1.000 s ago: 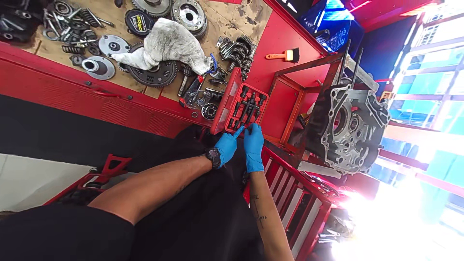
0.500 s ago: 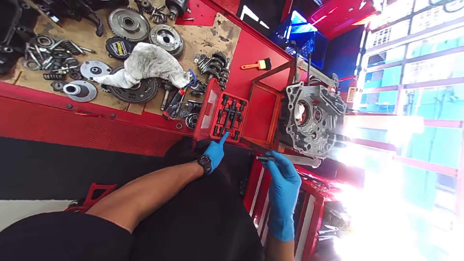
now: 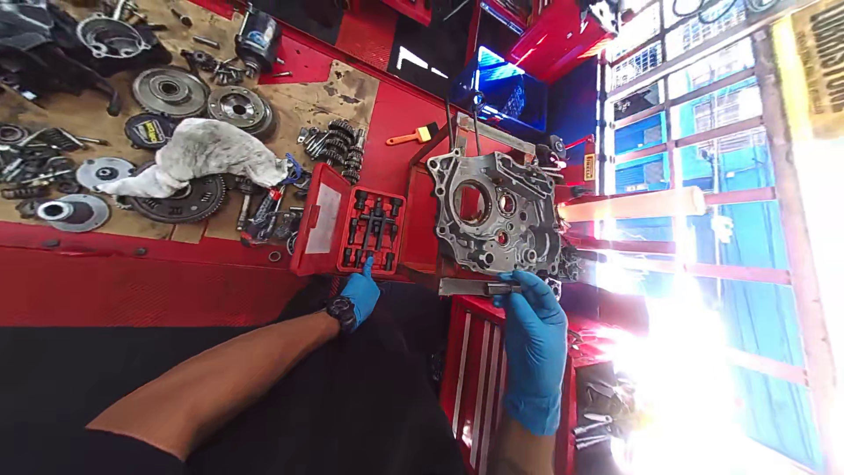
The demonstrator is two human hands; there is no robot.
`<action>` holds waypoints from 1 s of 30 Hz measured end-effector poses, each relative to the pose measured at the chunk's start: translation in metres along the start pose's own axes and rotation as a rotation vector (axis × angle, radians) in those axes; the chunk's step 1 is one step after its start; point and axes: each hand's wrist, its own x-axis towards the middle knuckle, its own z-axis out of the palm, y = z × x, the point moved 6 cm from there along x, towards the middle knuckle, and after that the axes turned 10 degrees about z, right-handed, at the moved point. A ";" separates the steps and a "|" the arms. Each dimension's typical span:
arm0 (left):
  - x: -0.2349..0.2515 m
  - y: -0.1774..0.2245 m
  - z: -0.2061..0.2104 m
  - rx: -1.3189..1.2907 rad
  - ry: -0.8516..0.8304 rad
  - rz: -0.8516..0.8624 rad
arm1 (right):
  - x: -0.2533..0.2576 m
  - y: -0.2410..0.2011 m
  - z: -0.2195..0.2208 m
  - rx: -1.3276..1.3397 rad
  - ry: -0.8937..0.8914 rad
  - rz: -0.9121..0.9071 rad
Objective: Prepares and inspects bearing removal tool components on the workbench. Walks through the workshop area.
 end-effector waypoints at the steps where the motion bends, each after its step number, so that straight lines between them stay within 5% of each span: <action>1: 0.000 0.001 -0.002 -0.013 -0.012 -0.012 | 0.007 -0.009 -0.014 -0.094 0.055 -0.043; 4: 0.001 0.002 -0.004 -0.014 -0.046 -0.026 | 0.043 -0.035 -0.058 -0.480 0.252 -0.185; 10: 0.002 0.001 -0.003 -0.008 -0.062 -0.048 | 0.106 -0.032 -0.074 -0.787 0.194 -0.207; 30: 0.008 0.003 0.000 -0.082 -0.032 -0.098 | 0.139 -0.022 -0.074 -1.025 0.106 -0.238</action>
